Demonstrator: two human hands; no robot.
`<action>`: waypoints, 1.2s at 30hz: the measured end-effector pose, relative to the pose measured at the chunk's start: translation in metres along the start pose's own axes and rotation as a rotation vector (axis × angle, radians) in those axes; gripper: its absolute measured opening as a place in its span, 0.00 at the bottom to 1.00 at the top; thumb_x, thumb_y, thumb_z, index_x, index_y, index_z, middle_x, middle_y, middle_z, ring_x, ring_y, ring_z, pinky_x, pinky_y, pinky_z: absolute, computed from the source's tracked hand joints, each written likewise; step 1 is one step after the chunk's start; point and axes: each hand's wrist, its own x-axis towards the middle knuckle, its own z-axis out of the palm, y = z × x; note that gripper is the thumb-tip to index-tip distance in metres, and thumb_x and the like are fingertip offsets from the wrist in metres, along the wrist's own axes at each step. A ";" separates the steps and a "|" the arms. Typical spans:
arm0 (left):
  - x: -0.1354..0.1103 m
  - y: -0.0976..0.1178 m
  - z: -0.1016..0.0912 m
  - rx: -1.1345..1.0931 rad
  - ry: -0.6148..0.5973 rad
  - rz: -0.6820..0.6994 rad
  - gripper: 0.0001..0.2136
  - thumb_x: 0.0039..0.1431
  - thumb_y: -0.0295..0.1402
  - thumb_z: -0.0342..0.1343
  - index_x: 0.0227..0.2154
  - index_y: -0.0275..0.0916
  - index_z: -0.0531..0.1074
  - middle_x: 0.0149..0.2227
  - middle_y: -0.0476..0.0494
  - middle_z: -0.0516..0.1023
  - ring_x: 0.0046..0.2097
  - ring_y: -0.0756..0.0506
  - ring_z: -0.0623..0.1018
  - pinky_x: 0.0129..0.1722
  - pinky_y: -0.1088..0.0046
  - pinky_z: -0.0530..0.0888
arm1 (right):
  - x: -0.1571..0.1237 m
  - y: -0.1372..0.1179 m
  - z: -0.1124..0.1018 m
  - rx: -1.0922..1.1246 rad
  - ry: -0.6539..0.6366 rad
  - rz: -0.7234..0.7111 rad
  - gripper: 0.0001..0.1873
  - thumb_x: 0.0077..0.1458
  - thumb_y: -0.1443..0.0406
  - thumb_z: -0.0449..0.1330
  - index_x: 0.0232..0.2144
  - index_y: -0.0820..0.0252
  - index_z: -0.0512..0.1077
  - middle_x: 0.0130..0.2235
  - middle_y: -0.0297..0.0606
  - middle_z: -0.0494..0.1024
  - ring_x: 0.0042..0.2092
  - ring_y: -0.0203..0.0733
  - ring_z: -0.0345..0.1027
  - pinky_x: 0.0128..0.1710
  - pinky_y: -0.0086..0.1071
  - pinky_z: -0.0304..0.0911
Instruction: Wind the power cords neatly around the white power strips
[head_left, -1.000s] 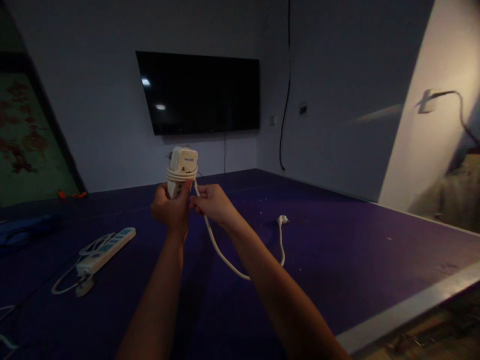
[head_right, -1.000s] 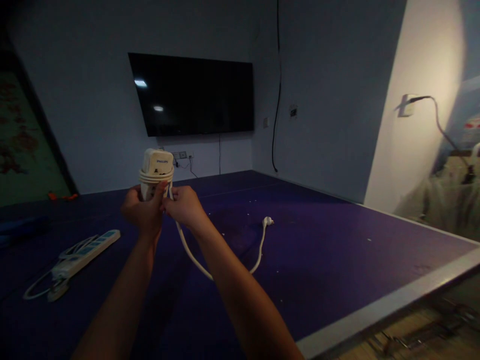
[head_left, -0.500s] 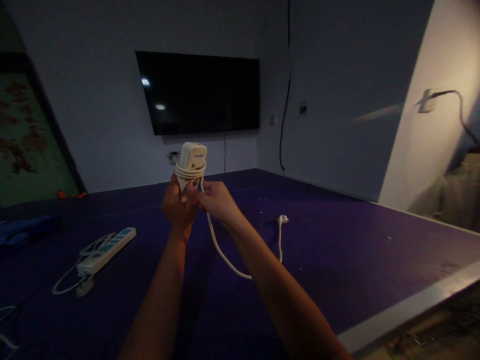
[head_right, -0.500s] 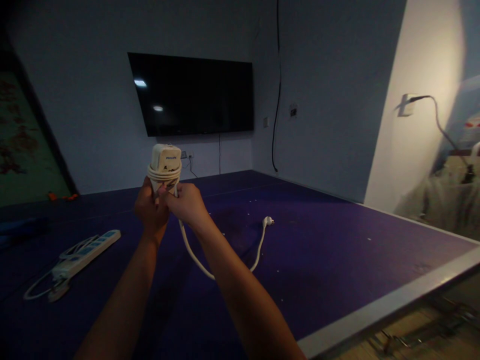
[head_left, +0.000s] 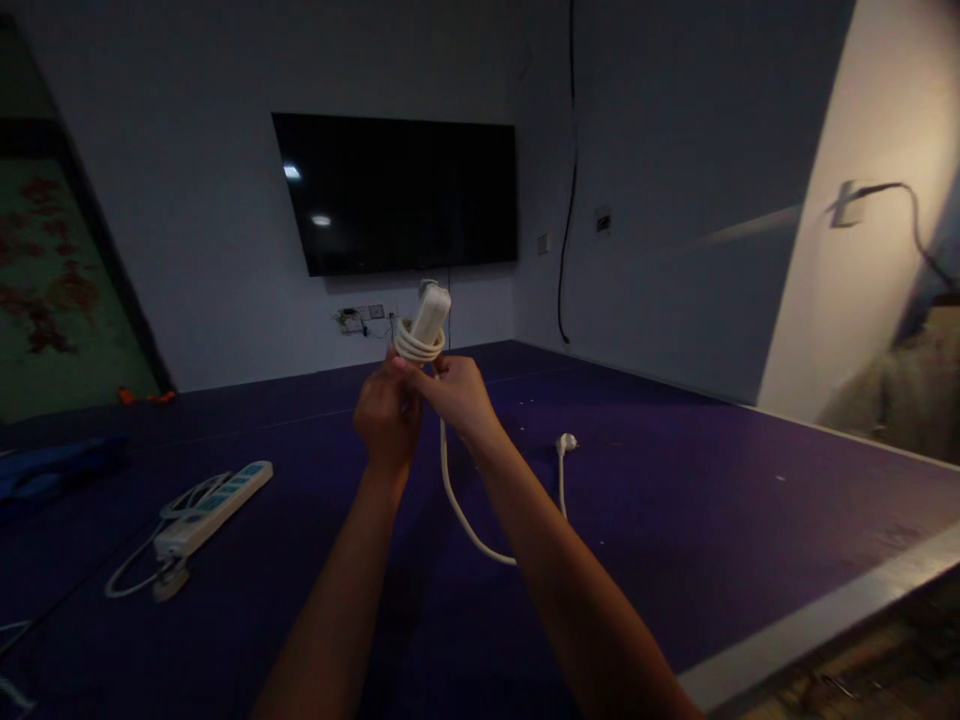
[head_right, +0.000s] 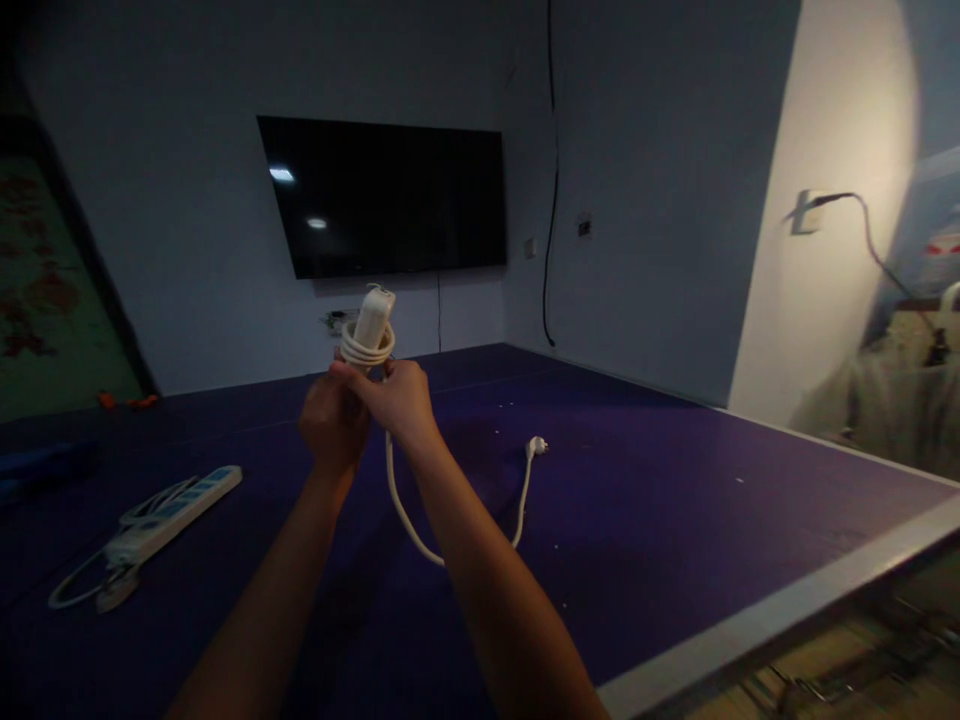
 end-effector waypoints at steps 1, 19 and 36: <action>0.000 0.002 0.001 0.008 0.010 0.023 0.19 0.61 0.39 0.49 0.50 0.33 0.70 0.44 0.32 0.79 0.49 0.40 0.76 0.49 0.62 0.70 | 0.000 0.000 0.000 0.013 0.023 0.003 0.24 0.41 0.47 0.64 0.25 0.64 0.75 0.22 0.35 0.71 0.26 0.35 0.63 0.24 0.28 0.57; 0.039 -0.015 -0.036 -0.694 -0.503 -0.250 0.40 0.40 0.45 0.67 0.58 0.38 0.63 0.56 0.31 0.70 0.55 0.36 0.72 0.54 0.54 0.69 | 0.003 0.001 -0.004 0.216 -0.079 0.056 0.22 0.39 0.50 0.67 0.26 0.65 0.75 0.25 0.37 0.75 0.25 0.33 0.65 0.24 0.26 0.58; 0.040 -0.046 -0.045 -0.289 -0.201 -0.242 0.44 0.45 0.47 0.64 0.64 0.45 0.52 0.53 0.36 0.70 0.55 0.35 0.69 0.54 0.54 0.67 | -0.002 -0.026 -0.018 0.269 -0.334 0.325 0.08 0.47 0.64 0.66 0.24 0.64 0.71 0.16 0.27 0.66 0.18 0.27 0.56 0.17 0.22 0.51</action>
